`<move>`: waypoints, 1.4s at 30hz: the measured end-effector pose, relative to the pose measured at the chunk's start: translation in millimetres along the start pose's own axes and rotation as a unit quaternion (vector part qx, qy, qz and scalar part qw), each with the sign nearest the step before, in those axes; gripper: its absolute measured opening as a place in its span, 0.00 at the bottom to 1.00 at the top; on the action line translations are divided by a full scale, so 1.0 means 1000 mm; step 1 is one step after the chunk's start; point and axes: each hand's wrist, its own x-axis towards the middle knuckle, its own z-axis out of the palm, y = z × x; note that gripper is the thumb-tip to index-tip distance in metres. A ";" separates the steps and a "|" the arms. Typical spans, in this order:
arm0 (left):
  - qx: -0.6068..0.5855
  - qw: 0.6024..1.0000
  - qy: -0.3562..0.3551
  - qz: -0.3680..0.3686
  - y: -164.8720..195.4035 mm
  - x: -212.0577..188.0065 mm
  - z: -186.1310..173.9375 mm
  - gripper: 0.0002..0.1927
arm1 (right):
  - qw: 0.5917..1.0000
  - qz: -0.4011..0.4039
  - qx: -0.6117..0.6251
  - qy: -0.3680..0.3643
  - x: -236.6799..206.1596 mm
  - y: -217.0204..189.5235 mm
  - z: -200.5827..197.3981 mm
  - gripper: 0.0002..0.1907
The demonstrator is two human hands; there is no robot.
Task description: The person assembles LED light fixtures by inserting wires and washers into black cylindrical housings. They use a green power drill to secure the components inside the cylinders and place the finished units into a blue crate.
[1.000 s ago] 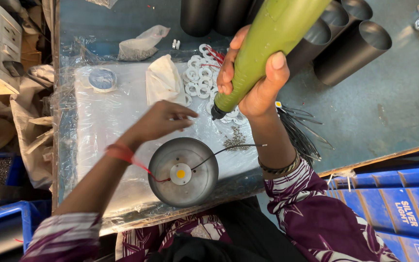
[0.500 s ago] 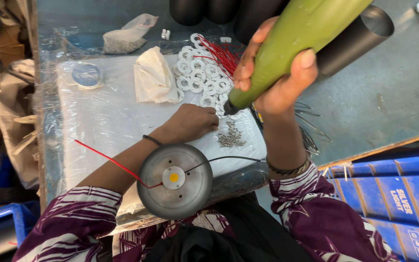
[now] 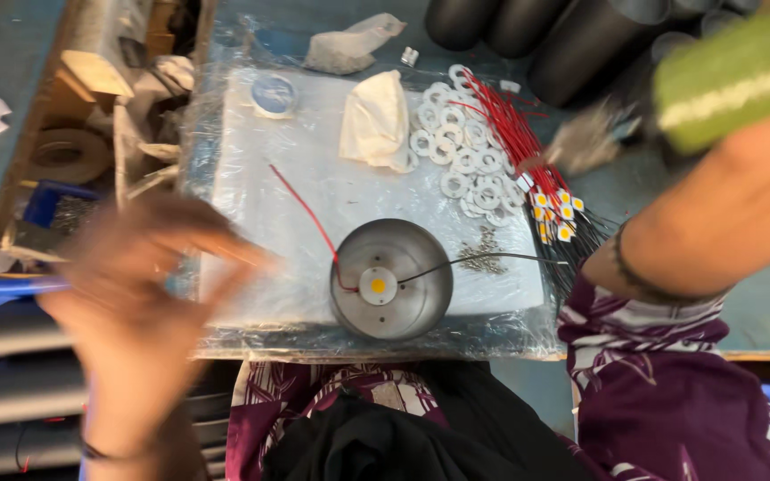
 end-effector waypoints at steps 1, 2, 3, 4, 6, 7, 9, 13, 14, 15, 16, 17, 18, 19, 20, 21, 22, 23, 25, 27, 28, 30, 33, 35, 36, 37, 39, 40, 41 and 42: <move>0.044 0.999 -0.022 0.011 0.025 -0.005 0.009 0.09 | 0.999 0.009 0.020 -0.026 -0.003 0.003 0.016 0.38; 0.089 0.995 -0.044 0.023 0.044 -0.007 0.016 0.11 | 0.998 0.016 0.039 -0.053 -0.002 0.007 0.030 0.38; 0.088 0.994 -0.050 0.036 0.053 -0.004 0.023 0.11 | 0.995 0.025 0.056 -0.080 -0.004 0.009 0.046 0.38; 0.086 0.993 -0.059 0.049 0.057 0.000 0.030 0.11 | 0.991 0.030 0.073 -0.105 -0.004 0.011 0.059 0.38; 0.090 0.993 -0.061 0.042 0.060 0.001 0.037 0.10 | 0.983 0.043 0.096 -0.149 -0.005 0.014 0.083 0.38; 0.090 0.993 -0.064 0.038 0.059 0.001 0.040 0.10 | 0.979 0.051 0.105 -0.169 -0.006 0.013 0.092 0.38; 0.077 0.994 -0.064 0.042 0.056 -0.003 0.045 0.10 | 0.975 0.056 0.111 -0.186 -0.009 0.012 0.105 0.38; 0.062 0.994 -0.078 0.038 0.050 -0.014 0.051 0.11 | 0.978 0.058 0.113 -0.166 -0.015 0.014 0.121 0.40; 0.056 0.995 -0.078 0.037 0.048 -0.015 0.052 0.11 | 0.980 0.055 0.113 -0.154 -0.017 0.015 0.123 0.42; 0.051 0.995 -0.078 0.037 0.047 -0.016 0.054 0.11 | 0.981 0.051 0.114 -0.151 -0.018 0.017 0.125 0.43; 0.045 0.995 -0.077 0.036 0.046 -0.016 0.055 0.11 | 0.981 0.049 0.114 -0.150 -0.018 0.017 0.126 0.43; 0.040 0.996 -0.076 0.033 0.046 -0.016 0.056 0.11 | 0.981 0.047 0.113 -0.150 -0.018 0.018 0.126 0.44; 0.034 0.996 -0.075 0.030 0.046 -0.016 0.056 0.11 | 0.981 0.049 0.111 -0.152 -0.018 0.018 0.126 0.44; 0.029 0.997 -0.074 0.026 0.046 -0.016 0.056 0.12 | 0.981 0.053 0.110 -0.153 -0.017 0.018 0.126 0.45; 0.028 0.997 -0.072 0.027 0.046 -0.015 0.057 0.12 | 0.980 0.057 0.110 -0.155 -0.017 0.018 0.125 0.45; 0.027 0.997 -0.071 0.028 0.047 -0.015 0.056 0.11 | 0.980 0.062 0.112 -0.156 -0.016 0.018 0.124 0.46; 0.026 0.997 -0.070 0.028 0.048 -0.014 0.057 0.11 | 0.979 0.064 0.112 -0.156 -0.016 0.018 0.124 0.46; 0.027 0.997 -0.067 0.030 0.048 -0.014 0.057 0.11 | 0.979 0.067 0.113 -0.157 -0.016 0.018 0.123 0.47; 0.029 0.997 -0.062 0.035 0.047 -0.015 0.058 0.11 | 0.979 0.066 0.110 -0.157 -0.015 0.019 0.121 0.48; 0.041 0.996 -0.065 0.046 0.044 -0.018 0.060 0.14 | 0.980 0.066 0.104 -0.157 -0.014 0.021 0.120 0.48; 0.048 0.995 -0.067 0.051 0.041 -0.022 0.060 0.16 | 0.979 0.064 0.104 -0.161 -0.014 0.021 0.119 0.47; 0.028 0.995 -0.048 0.079 0.031 -0.034 0.059 0.23 | 0.978 0.056 0.108 -0.171 -0.012 0.022 0.114 0.47; -0.012 0.999 -0.004 0.052 0.010 -0.062 0.048 0.28 | 0.980 0.042 0.102 -0.167 -0.012 0.018 0.104 0.45; -0.103 0.994 -0.024 -0.013 -0.010 -0.074 0.051 0.34 | 0.985 0.032 0.096 -0.142 -0.014 0.014 0.096 0.43; -0.177 0.980 -0.061 -0.059 -0.021 -0.076 0.055 0.40 | 0.987 0.028 0.096 -0.124 -0.016 0.013 0.093 0.42; -0.250 0.957 -0.096 -0.109 -0.029 -0.079 0.058 0.46 | 0.989 0.025 0.090 -0.114 -0.017 0.013 0.090 0.42; -0.265 0.938 -0.197 -0.106 -0.045 -0.074 0.072 0.63 | 0.992 0.013 0.071 -0.106 -0.018 0.015 0.084 0.43; -0.270 0.925 -0.247 -0.103 -0.051 -0.069 0.079 0.72 | 0.992 0.010 0.060 -0.109 -0.018 0.016 0.082 0.43; -0.292 0.913 -0.261 -0.111 -0.054 -0.064 0.086 0.72 | 0.992 0.007 0.049 -0.112 -0.019 0.017 0.081 0.43; -0.316 0.901 -0.274 -0.117 -0.055 -0.059 0.093 0.72 | 0.992 0.011 0.036 -0.117 -0.019 0.017 0.079 0.43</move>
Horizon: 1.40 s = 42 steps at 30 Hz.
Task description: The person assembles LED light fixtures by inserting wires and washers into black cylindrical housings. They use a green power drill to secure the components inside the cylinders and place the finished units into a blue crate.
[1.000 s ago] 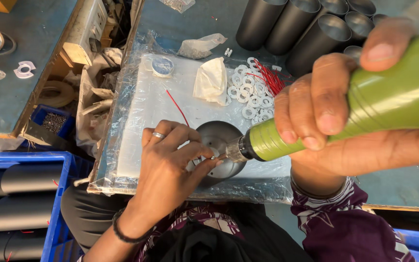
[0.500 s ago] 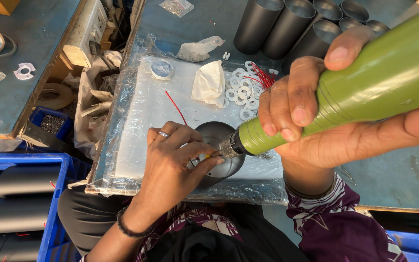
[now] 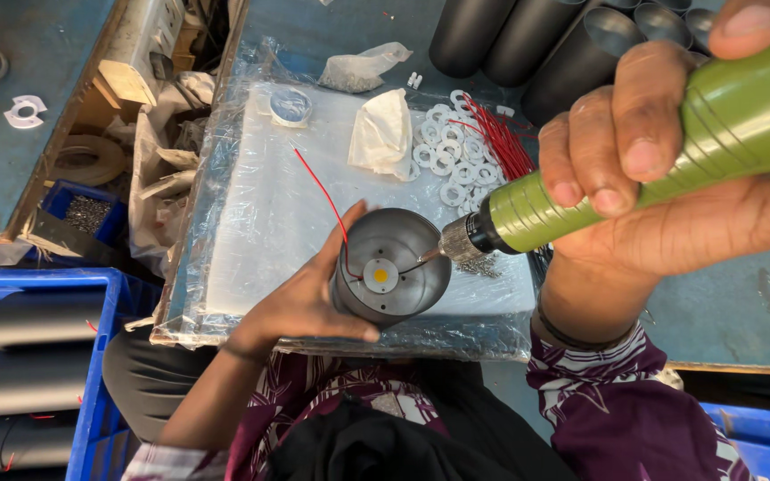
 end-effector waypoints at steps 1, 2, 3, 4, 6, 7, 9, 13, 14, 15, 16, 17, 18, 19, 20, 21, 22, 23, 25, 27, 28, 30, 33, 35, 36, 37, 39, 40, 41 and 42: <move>-0.027 0.999 -0.017 -0.005 -0.001 0.006 0.003 0.72 | 1.000 0.004 -0.004 0.000 -0.002 -0.001 0.000 0.42; -0.063 0.998 -0.001 -0.008 0.001 0.009 0.007 0.71 | 1.000 0.008 -0.008 -0.001 -0.003 -0.003 -0.001 0.42; -0.098 0.995 0.014 -0.012 0.003 0.011 0.011 0.69 | 1.000 0.010 -0.004 0.003 -0.006 -0.005 -0.001 0.41; -0.133 0.991 0.030 -0.016 0.005 0.012 0.016 0.68 | 1.000 0.009 -0.002 0.005 -0.007 -0.007 -0.003 0.41; -0.132 0.988 0.084 -0.017 0.009 0.012 0.029 0.69 | 1.000 0.006 0.000 0.010 -0.010 -0.011 -0.006 0.41; -0.130 0.985 0.113 -0.020 0.011 0.011 0.037 0.69 | 1.000 0.005 0.004 0.012 -0.009 -0.012 -0.009 0.41; -0.015 0.977 0.210 0.038 0.010 0.010 0.055 0.68 | 1.000 0.004 0.016 0.018 -0.008 -0.013 -0.015 0.39; 0.186 0.920 0.340 0.058 -0.002 0.010 0.087 0.68 | 1.000 0.006 0.008 0.006 -0.006 -0.004 -0.021 0.40; 0.190 0.915 0.354 0.043 -0.006 0.009 0.092 0.69 | 1.000 0.009 0.005 0.006 -0.006 -0.001 -0.020 0.40; 0.195 0.909 0.367 0.029 -0.010 0.009 0.096 0.70 | 1.000 0.012 0.004 0.013 -0.008 0.003 -0.019 0.40; 0.199 0.903 0.380 0.015 -0.013 0.009 0.099 0.70 | 1.000 0.014 0.004 0.011 -0.009 0.006 -0.018 0.41; 0.192 0.911 0.364 0.031 -0.015 0.007 0.099 0.71 | 1.000 0.015 0.004 0.009 -0.009 0.009 -0.017 0.41; 0.184 0.918 0.348 0.046 -0.016 0.005 0.095 0.72 | 1.000 0.015 0.004 -0.002 -0.009 0.012 -0.017 0.42; 0.177 0.924 0.333 0.062 -0.014 0.003 0.088 0.73 | 1.000 0.019 0.005 -0.004 -0.008 0.012 -0.018 0.41; 0.170 0.939 0.283 0.093 -0.010 0.000 0.076 0.71 | 1.000 0.022 0.005 -0.007 -0.008 0.013 -0.019 0.40; 0.165 0.950 0.234 0.123 -0.005 -0.005 0.057 0.69 | 1.000 0.029 0.006 -0.003 -0.008 0.012 -0.020 0.37; 0.160 0.958 0.185 0.152 0.004 -0.010 0.035 0.67 | 1.000 0.028 0.005 0.004 -0.008 0.012 -0.022 0.36; 0.225 0.947 0.173 0.152 0.014 -0.012 0.011 0.60 | 1.000 0.028 0.003 0.011 -0.008 0.012 -0.023 0.34; 0.323 0.928 0.123 0.141 0.042 -0.017 -0.040 0.48 | 0.999 0.019 -0.002 0.036 -0.012 0.012 -0.025 0.34; 0.381 0.909 0.054 0.162 0.071 -0.009 -0.075 0.36 | 0.998 0.016 0.004 0.057 -0.016 0.014 -0.025 0.34; 0.406 0.892 0.022 0.195 0.085 0.000 -0.084 0.31 | 0.998 0.014 0.010 0.064 -0.018 0.015 -0.026 0.34; 0.421 0.887 -0.079 0.175 0.112 0.018 -0.089 0.29 | 0.997 0.009 0.023 0.079 -0.019 0.017 -0.028 0.35; 0.494 0.825 -0.261 0.085 0.136 0.054 -0.072 0.37 | 0.997 0.014 0.007 0.078 -0.018 0.019 -0.028 0.37; 0.542 0.756 -0.367 0.005 0.142 0.072 -0.060 0.38 | 0.998 0.026 0.001 0.056 -0.015 0.020 -0.028 0.38; 0.559 0.720 -0.410 -0.032 0.143 0.079 -0.055 0.35 | 0.999 0.034 0.007 0.038 -0.013 0.022 -0.028 0.39; 0.574 0.680 -0.451 -0.069 0.143 0.083 -0.052 0.32 | 0.999 0.040 0.016 0.029 -0.012 0.023 -0.027 0.39; 0.566 0.691 -0.449 -0.031 0.139 0.089 -0.046 0.25 | 0.998 0.052 0.038 0.022 -0.009 0.027 -0.024 0.40; 0.562 0.695 -0.449 -0.012 0.136 0.091 -0.044 0.21 | 0.998 0.050 0.041 0.017 -0.008 0.029 -0.023 0.41; 0.551 0.703 -0.449 -0.012 0.134 0.091 -0.042 0.15 | 0.998 0.047 0.044 0.011 -0.006 0.031 -0.022 0.42; 0.540 0.712 -0.449 -0.012 0.132 0.092 -0.040 0.10 | 0.999 0.038 0.036 0.000 -0.005 0.035 -0.021 0.43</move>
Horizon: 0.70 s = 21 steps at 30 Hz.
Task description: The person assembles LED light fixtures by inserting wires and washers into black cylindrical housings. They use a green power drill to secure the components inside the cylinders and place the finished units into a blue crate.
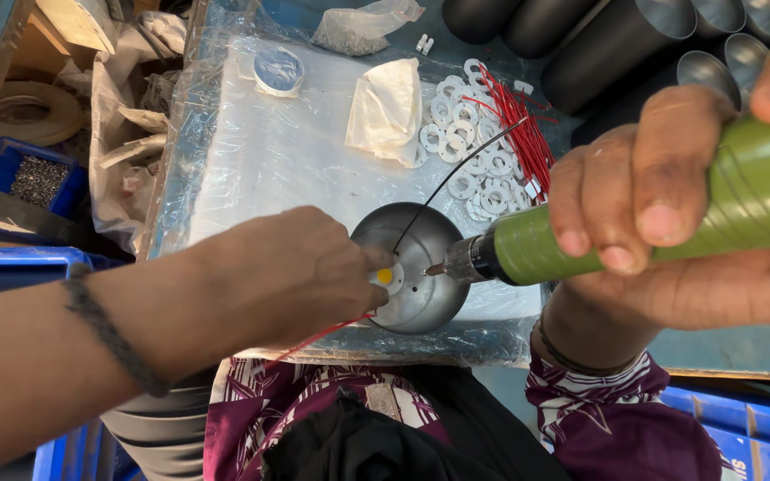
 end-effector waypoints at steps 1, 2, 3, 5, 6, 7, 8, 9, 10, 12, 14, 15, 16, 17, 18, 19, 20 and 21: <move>-0.012 1.000 0.004 0.005 0.000 0.002 0.001 0.07 | 1.000 0.006 -0.007 -0.017 0.002 -0.001 -0.001 0.43; 0.001 1.000 0.001 0.004 0.002 0.002 0.001 0.06 | 0.999 0.012 -0.015 -0.035 0.003 0.001 -0.001 0.44; 0.014 1.000 -0.002 0.003 0.003 0.001 0.001 0.05 | 0.998 0.033 -0.020 -0.058 0.005 -0.003 -0.003 0.44; 0.025 0.999 -0.026 -0.010 0.007 0.000 -0.003 0.05 | 0.996 0.053 -0.022 -0.068 0.005 -0.003 -0.006 0.44; 0.024 0.998 -0.047 -0.021 0.011 -0.001 -0.006 0.05 | 0.997 0.052 -0.018 -0.055 0.003 -0.001 -0.006 0.45; 0.022 0.997 -0.068 -0.033 0.015 -0.002 -0.010 0.04 | 0.998 0.044 -0.016 -0.044 0.001 0.002 -0.007 0.46; 0.049 0.994 -0.089 -0.042 0.018 -0.002 -0.015 0.05 | 0.999 0.036 -0.014 -0.033 -0.002 0.005 -0.008 0.47; 0.075 0.990 -0.111 -0.050 0.022 -0.002 -0.019 0.06 | 0.999 0.021 -0.012 -0.023 -0.005 0.009 -0.009 0.48; 0.101 0.984 -0.134 -0.059 0.024 -0.002 -0.024 0.09 | 1.000 0.015 -0.011 -0.013 -0.008 0.009 -0.010 0.49; 0.126 0.984 -0.115 -0.048 0.024 0.000 -0.032 0.11 | 1.000 0.014 -0.009 0.007 -0.012 0.009 -0.012 0.49; 0.158 0.981 -0.114 -0.022 0.023 0.001 -0.037 0.12 | 1.000 0.025 -0.011 0.008 -0.013 0.006 -0.014 0.49; 0.177 0.977 -0.122 -0.001 0.022 0.001 -0.038 0.12 | 0.999 0.032 -0.012 -0.001 -0.012 0.004 -0.015 0.49; 0.195 0.972 -0.132 0.020 0.021 0.000 -0.038 0.12 | 0.999 0.030 -0.011 -0.006 -0.011 0.005 -0.015 0.49; 0.205 0.968 -0.144 0.031 0.021 0.001 -0.037 0.10 | 0.999 0.028 -0.010 -0.011 -0.010 0.003 -0.014 0.49; 0.215 0.963 -0.156 0.043 0.022 0.003 -0.035 0.08 | 1.000 0.017 -0.008 -0.013 -0.009 0.005 -0.013 0.49; 0.225 0.958 -0.168 0.056 0.022 0.004 -0.032 0.06 | 1.000 0.014 -0.004 -0.008 -0.009 0.006 -0.012 0.49; 0.179 0.976 -0.113 0.054 0.020 0.005 -0.029 0.06 | 1.000 0.011 -0.001 -0.003 -0.009 0.007 -0.010 0.49; 0.131 0.988 -0.059 0.052 0.018 0.004 -0.026 0.06 | 1.000 0.015 0.006 0.008 -0.009 0.007 -0.008 0.49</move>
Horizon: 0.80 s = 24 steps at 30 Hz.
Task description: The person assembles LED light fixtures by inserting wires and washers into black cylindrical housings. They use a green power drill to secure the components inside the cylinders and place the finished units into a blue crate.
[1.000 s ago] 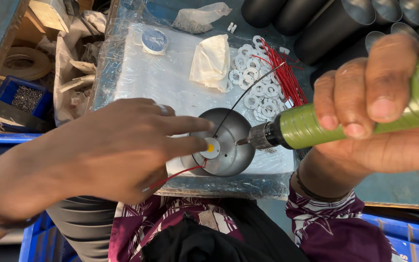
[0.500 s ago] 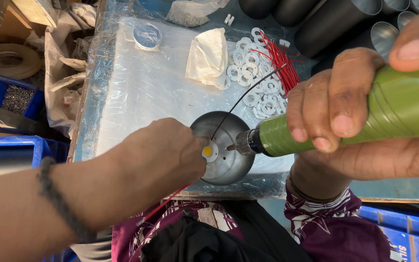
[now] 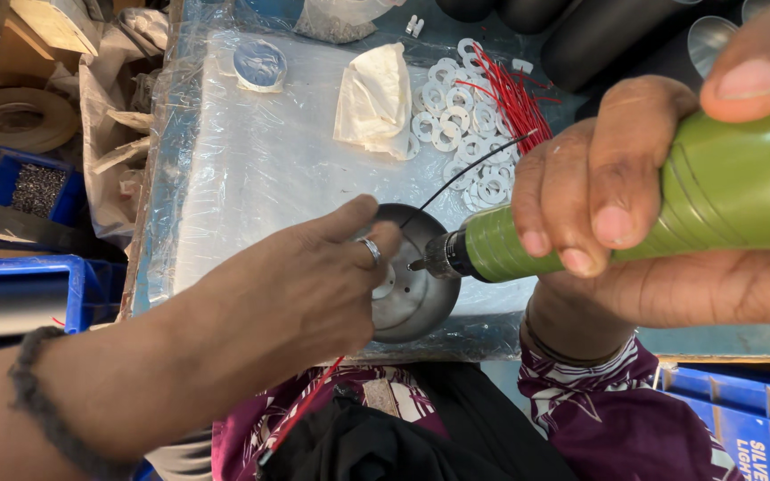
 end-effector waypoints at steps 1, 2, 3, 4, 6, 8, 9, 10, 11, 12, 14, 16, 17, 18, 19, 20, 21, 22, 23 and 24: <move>-0.047 0.997 0.057 -0.009 0.000 0.000 0.004 0.07 | 1.000 0.003 0.004 0.005 0.000 0.000 0.001 0.48; -0.052 0.998 0.044 -0.014 -0.001 0.002 0.008 0.06 | 1.000 0.006 0.007 0.011 0.000 -0.001 0.003 0.48; -0.056 0.998 0.032 -0.020 -0.003 0.005 0.012 0.06 | 1.000 0.007 0.008 0.010 0.001 -0.002 0.004 0.48; -0.061 0.998 0.019 -0.026 -0.004 0.007 0.016 0.06 | 1.000 0.010 0.007 0.009 0.001 -0.003 0.004 0.47; -0.051 0.997 0.047 -0.037 -0.004 0.012 0.023 0.06 | 1.000 0.020 0.004 0.004 0.003 -0.006 0.004 0.46; -0.045 0.995 0.077 -0.044 -0.004 0.015 0.027 0.06 | 1.000 0.027 0.000 0.001 0.005 -0.008 0.003 0.45; -0.044 0.994 0.094 -0.047 -0.004 0.015 0.028 0.06 | 1.000 0.028 -0.001 0.000 0.006 -0.008 0.003 0.45; -0.044 0.992 0.110 -0.049 -0.004 0.015 0.028 0.06 | 1.000 0.029 -0.001 0.000 0.006 -0.008 0.004 0.45; -0.046 0.994 0.085 -0.048 -0.004 0.015 0.028 0.06 | 1.000 0.029 0.000 0.000 0.007 -0.007 0.004 0.44; -0.049 0.996 0.059 -0.046 -0.004 0.015 0.027 0.06 | 1.000 0.027 0.001 0.002 0.007 -0.006 0.005 0.45; -0.061 0.997 0.018 -0.049 -0.003 0.017 0.023 0.06 | 1.000 0.019 0.006 0.005 0.007 -0.003 0.007 0.45; -0.080 0.995 -0.014 -0.057 -0.002 0.019 0.020 0.07 | 1.000 0.012 0.006 0.008 0.008 -0.002 0.008 0.45; -0.080 0.995 -0.023 -0.053 -0.002 0.020 0.019 0.07 | 1.000 0.012 0.003 0.009 0.008 -0.001 0.008 0.45; -0.081 0.995 -0.032 -0.051 -0.002 0.020 0.018 0.08 | 1.000 0.019 -0.005 0.008 0.009 -0.001 0.008 0.45; -0.081 0.995 -0.041 -0.049 -0.002 0.020 0.018 0.08 | 1.000 0.030 -0.004 -0.005 0.010 -0.001 0.008 0.45; -0.086 0.995 -0.023 -0.052 -0.002 0.019 0.018 0.08 | 0.999 0.040 -0.003 -0.019 0.010 0.000 0.008 0.45; -0.091 0.994 -0.005 -0.055 -0.002 0.018 0.019 0.08 | 0.997 0.055 0.008 -0.045 0.011 0.000 0.007 0.46; -0.096 0.994 0.013 -0.058 -0.003 0.018 0.020 0.08 | 0.997 0.057 0.015 -0.048 0.010 0.002 0.008 0.46; -0.094 0.994 0.015 -0.058 -0.003 0.017 0.021 0.08 | 0.997 0.060 0.022 -0.051 0.010 0.004 0.007 0.47; -0.092 0.994 0.017 -0.058 -0.003 0.017 0.023 0.08 | 0.998 0.049 0.025 -0.032 0.007 0.009 0.010 0.47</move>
